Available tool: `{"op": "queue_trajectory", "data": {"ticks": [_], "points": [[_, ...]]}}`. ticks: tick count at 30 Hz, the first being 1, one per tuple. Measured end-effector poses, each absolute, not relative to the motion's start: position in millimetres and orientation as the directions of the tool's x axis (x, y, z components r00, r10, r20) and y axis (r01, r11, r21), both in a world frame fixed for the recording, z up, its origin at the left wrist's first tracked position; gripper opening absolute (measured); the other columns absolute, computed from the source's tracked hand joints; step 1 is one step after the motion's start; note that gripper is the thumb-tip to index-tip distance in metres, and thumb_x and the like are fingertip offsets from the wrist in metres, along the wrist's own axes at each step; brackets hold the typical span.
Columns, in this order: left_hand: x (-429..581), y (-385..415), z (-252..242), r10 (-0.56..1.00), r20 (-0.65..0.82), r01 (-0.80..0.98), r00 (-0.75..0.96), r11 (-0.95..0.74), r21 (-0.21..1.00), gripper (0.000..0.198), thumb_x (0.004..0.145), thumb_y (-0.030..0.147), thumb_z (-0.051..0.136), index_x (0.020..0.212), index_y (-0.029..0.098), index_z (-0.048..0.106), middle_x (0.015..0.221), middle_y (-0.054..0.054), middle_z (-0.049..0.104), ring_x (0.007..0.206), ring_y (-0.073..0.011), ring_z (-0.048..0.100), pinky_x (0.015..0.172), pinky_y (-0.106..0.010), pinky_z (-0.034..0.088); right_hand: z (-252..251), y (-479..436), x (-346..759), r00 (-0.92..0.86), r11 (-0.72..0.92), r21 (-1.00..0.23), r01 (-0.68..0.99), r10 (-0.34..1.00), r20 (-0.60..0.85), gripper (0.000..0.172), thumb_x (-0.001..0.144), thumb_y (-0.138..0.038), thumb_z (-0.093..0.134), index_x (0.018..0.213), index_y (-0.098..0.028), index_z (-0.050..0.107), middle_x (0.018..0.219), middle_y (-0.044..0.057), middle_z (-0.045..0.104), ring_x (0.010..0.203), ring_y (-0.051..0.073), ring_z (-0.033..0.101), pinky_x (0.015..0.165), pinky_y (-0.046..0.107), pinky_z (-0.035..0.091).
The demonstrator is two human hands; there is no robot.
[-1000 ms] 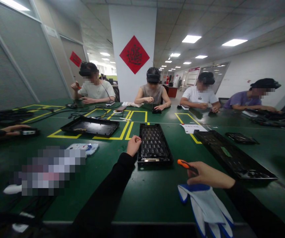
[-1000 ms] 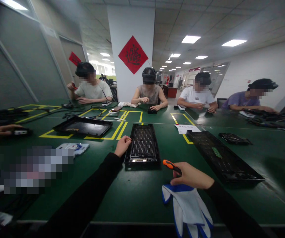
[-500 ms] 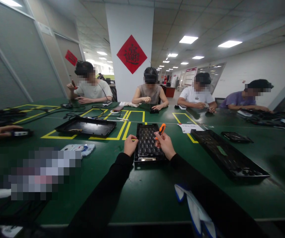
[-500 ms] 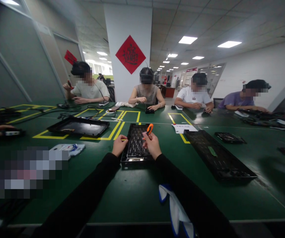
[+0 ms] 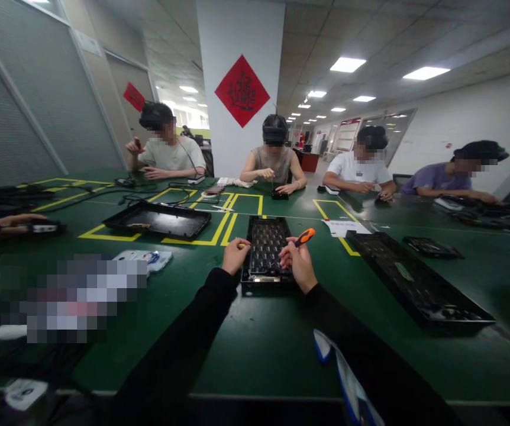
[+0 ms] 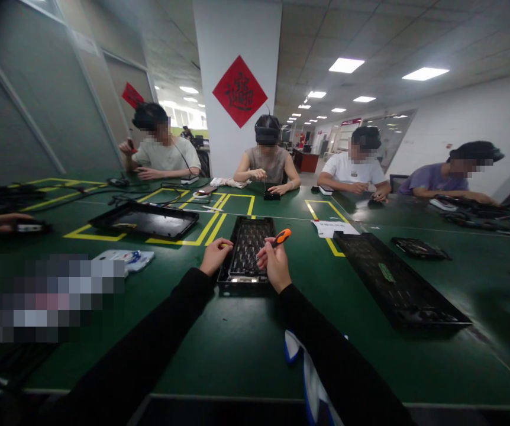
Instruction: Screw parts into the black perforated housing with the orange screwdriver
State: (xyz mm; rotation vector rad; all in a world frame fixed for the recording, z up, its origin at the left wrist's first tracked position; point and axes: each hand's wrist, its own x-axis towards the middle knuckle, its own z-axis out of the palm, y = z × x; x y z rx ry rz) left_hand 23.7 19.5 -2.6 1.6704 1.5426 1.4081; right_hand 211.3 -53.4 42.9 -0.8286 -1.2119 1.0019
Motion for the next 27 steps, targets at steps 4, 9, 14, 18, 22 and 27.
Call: {"op": "queue_trajectory", "data": {"ticks": [4,9,14,18,22,27], "points": [[23.9,23.6,-5.6,0.917,0.381,0.486,-0.119,-0.281,0.828,0.018,0.064,0.02,0.049,0.075,0.016,0.062,0.076,-0.002,0.06,0.064,-0.0104,0.052,0.066,-0.024,0.041,40.5,-53.3,210.1,0.059,0.384,-0.917,-0.108,0.923,0.38,0.03,0.079,-0.046,0.043,0.095,-0.021,0.043,0.058,-0.005,0.054,0.038,0.006,0.046,0.037,0.017,0.038],[23.2,27.0,-9.3,0.908,0.406,0.532,-0.099,-0.297,0.793,0.018,0.067,0.02,0.046,0.074,0.016,0.062,0.081,-0.003,0.057,0.065,-0.0103,0.05,0.069,-0.025,0.04,37.7,-53.8,209.1,0.071,0.401,-0.915,-0.051,0.915,0.397,0.03,0.079,-0.047,0.043,0.094,-0.02,0.045,0.057,-0.006,0.053,0.036,0.005,0.044,0.035,0.016,0.035],[22.3,28.8,-11.4,0.9,0.424,0.564,-0.104,-0.298,0.77,0.018,0.068,0.021,0.045,0.073,0.017,0.062,0.08,-0.003,0.054,0.068,-0.0109,0.05,0.072,-0.025,0.039,39.3,-54.5,209.6,0.067,0.411,-0.911,-0.032,0.91,0.409,0.03,0.08,-0.046,0.043,0.093,-0.02,0.045,0.057,-0.005,0.053,0.036,0.005,0.043,0.036,0.016,0.036],[22.2,29.1,-10.4,0.902,0.42,0.575,-0.097,-0.294,0.764,0.017,0.069,0.022,0.046,0.072,0.016,0.062,0.079,-0.002,0.053,0.066,-0.0105,0.049,0.072,-0.026,0.039,39.8,-54.6,209.9,0.078,0.418,-0.908,-0.019,0.906,0.415,0.03,0.08,-0.046,0.042,0.093,-0.02,0.045,0.057,-0.006,0.053,0.036,0.005,0.043,0.036,0.017,0.035],[22.2,28.9,-9.6,0.899,0.429,0.571,-0.09,-0.306,0.762,0.016,0.069,0.022,0.046,0.072,0.016,0.061,0.08,-0.003,0.053,0.067,-0.0105,0.049,0.074,-0.026,0.04,39.3,-54.6,209.7,0.062,0.416,-0.909,0.009,0.907,0.416,0.029,0.08,-0.045,0.042,0.093,-0.02,0.045,0.057,-0.006,0.052,0.037,0.005,0.043,0.037,0.017,0.036],[22.4,30.3,-10.5,0.898,0.431,0.556,-0.087,-0.315,0.769,0.015,0.069,0.021,0.048,0.072,0.016,0.061,0.082,-0.003,0.054,0.07,-0.0109,0.05,0.074,-0.026,0.04,43.2,-59.2,209.4,0.058,0.422,-0.907,0.012,0.905,0.422,0.027,0.079,-0.044,0.045,0.092,-0.021,0.048,0.059,-0.005,0.049,0.039,0.005,0.041,0.037,0.017,0.035]]}}
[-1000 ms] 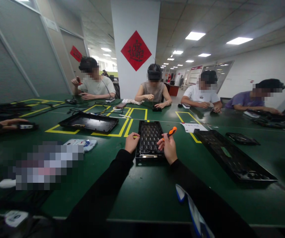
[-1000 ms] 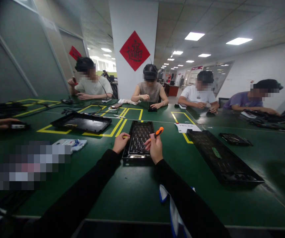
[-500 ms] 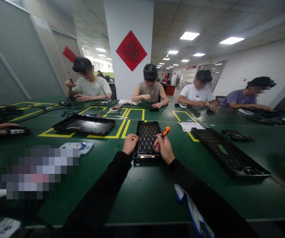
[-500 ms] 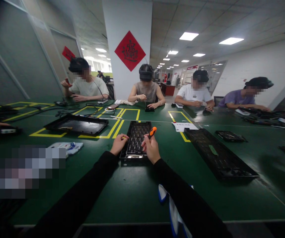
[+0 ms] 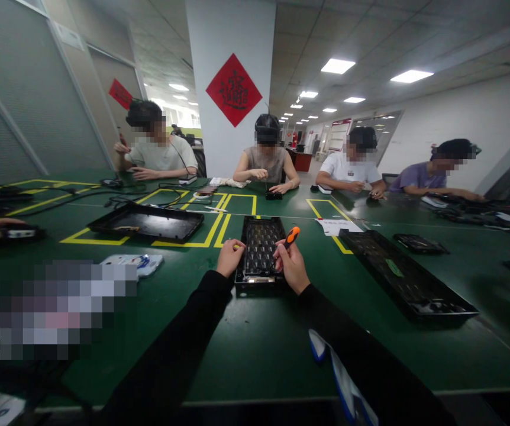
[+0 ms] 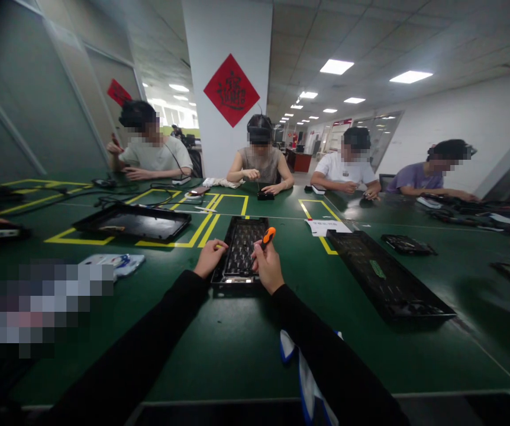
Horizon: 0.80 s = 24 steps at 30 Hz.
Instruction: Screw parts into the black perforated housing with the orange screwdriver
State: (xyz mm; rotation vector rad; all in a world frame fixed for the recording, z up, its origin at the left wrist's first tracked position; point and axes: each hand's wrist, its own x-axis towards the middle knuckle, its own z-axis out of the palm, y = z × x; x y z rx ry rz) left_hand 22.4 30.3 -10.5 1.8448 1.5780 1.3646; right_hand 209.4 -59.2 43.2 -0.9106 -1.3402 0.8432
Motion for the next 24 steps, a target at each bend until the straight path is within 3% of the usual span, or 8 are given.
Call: {"op": "queue_trajectory", "data": {"ticks": [5,10,17,24], "points": [[22.4,29.8,-10.2,0.909,0.406,0.54,-0.097,-0.294,0.788,0.015,0.068,0.021,0.048,0.072,0.016,0.061,0.084,-0.003,0.054,0.068,-0.0103,0.05,0.073,-0.025,0.04,49.9,-62.6,208.9,0.03,0.406,-0.913,-0.044,0.914,0.405,0.029,0.074,-0.038,0.055,0.096,-0.021,0.051,0.055,-0.006,0.043,0.042,0.006,0.039,0.039,0.018,0.034],[22.4,28.1,-9.8,0.9,0.425,0.547,-0.101,-0.307,0.779,0.015,0.069,0.021,0.048,0.072,0.016,0.062,0.081,-0.003,0.053,0.066,-0.0097,0.049,0.074,-0.025,0.04,48.1,-57.5,209.1,0.103,0.414,-0.906,-0.091,0.909,0.405,0.037,0.066,-0.034,0.063,0.097,-0.021,0.047,0.07,-0.003,0.053,0.05,0.007,0.046,0.041,0.018,0.037],[22.3,26.5,-7.3,0.903,0.419,0.542,-0.09,-0.308,0.781,0.015,0.069,0.021,0.048,0.072,0.016,0.062,0.083,-0.003,0.052,0.069,-0.0104,0.05,0.075,-0.026,0.04,48.2,-60.4,209.0,0.009,0.412,-0.907,-0.086,0.911,0.413,0.026,0.076,-0.037,0.051,0.094,-0.018,0.053,0.089,0.004,0.059,0.054,0.007,0.047,0.045,0.021,0.04],[22.3,27.9,-9.3,0.904,0.418,0.549,-0.086,-0.307,0.777,0.016,0.07,0.02,0.047,0.074,0.015,0.062,0.082,-0.003,0.052,0.066,-0.0095,0.049,0.073,-0.025,0.041,48.1,-59.7,210.3,0.079,0.478,-0.876,0.059,0.873,0.481,0.027,0.074,-0.035,0.054,0.095,-0.02,0.06,0.071,-0.001,0.048,0.054,0.008,0.042,0.047,0.02,0.037]]}}
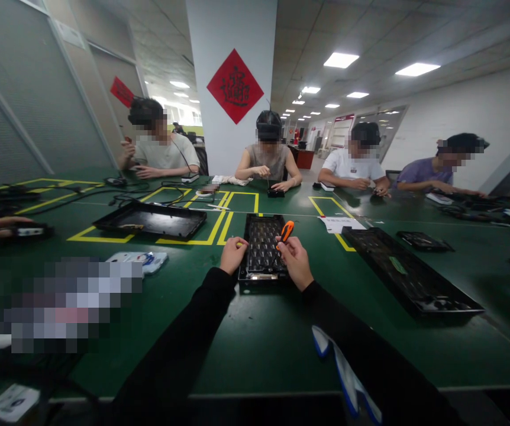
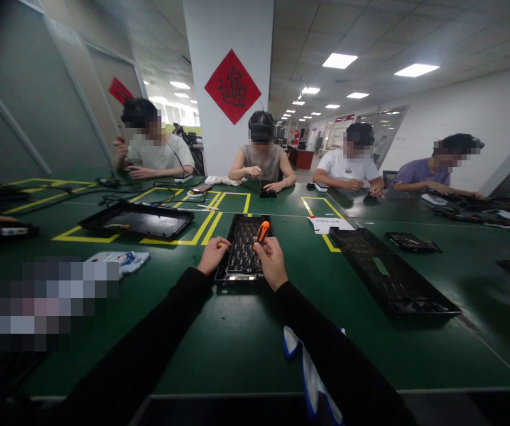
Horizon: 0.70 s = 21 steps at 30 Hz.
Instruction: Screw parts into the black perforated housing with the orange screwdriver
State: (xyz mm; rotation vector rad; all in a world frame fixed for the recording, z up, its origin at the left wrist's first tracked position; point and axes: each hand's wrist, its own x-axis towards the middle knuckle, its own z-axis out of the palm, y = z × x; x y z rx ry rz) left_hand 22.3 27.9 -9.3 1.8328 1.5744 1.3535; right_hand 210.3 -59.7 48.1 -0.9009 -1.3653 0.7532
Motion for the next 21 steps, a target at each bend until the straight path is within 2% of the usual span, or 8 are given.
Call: {"op": "queue_trajectory", "data": {"ticks": [2,5,12,17,21], "points": [[22.2,27.7,-9.3,0.903,0.422,0.56,-0.086,-0.306,0.77,0.016,0.07,0.021,0.047,0.073,0.015,0.062,0.081,-0.003,0.052,0.068,-0.0103,0.049,0.074,-0.026,0.041,47.3,-58.1,210.3,0.111,0.515,-0.853,0.081,0.846,0.521,0.026,0.072,-0.033,0.058,0.093,-0.019,0.061,0.075,0.0,0.049,0.056,0.008,0.042,0.051,0.021,0.039],[22.0,27.0,-8.6,0.9,0.427,0.574,-0.086,-0.305,0.76,0.017,0.07,0.022,0.047,0.073,0.015,0.062,0.08,-0.003,0.053,0.069,-0.0109,0.049,0.074,-0.026,0.04,44.8,-55.4,209.9,0.115,0.507,-0.862,0.026,0.855,0.506,0.032,0.07,-0.032,0.06,0.097,-0.017,0.058,0.077,0.0,0.052,0.057,0.008,0.045,0.053,0.021,0.04],[22.7,26.0,-6.8,0.906,0.416,0.556,-0.079,-0.306,0.772,0.017,0.071,0.022,0.046,0.073,0.015,0.062,0.083,-0.003,0.053,0.068,-0.0102,0.05,0.074,-0.026,0.042,42.1,-54.6,208.9,0.083,0.448,-0.888,-0.104,0.893,0.441,0.03,0.075,-0.031,0.051,0.101,-0.018,0.052,0.086,0.003,0.058,0.052,0.007,0.046,0.045,0.02,0.037],[22.3,25.7,-6.2,0.906,0.416,0.553,-0.077,-0.309,0.774,0.017,0.071,0.022,0.047,0.073,0.015,0.062,0.084,-0.004,0.053,0.068,-0.01,0.05,0.073,-0.026,0.042,44.7,-57.3,207.9,0.051,0.445,-0.891,-0.089,0.896,0.442,0.032,0.076,-0.032,0.049,0.106,-0.02,0.05,0.086,0.002,0.056,0.05,0.005,0.044,0.04,0.018,0.034],[22.2,26.1,-6.6,0.907,0.413,0.551,-0.075,-0.308,0.776,0.017,0.071,0.022,0.047,0.074,0.015,0.062,0.085,-0.004,0.053,0.069,-0.0103,0.051,0.073,-0.026,0.042,44.6,-58.3,208.2,0.018,0.45,-0.892,-0.051,0.893,0.449,0.034,0.076,-0.033,0.053,0.107,-0.019,0.05,0.082,0.0,0.054,0.052,0.005,0.045,0.042,0.018,0.035]]}}
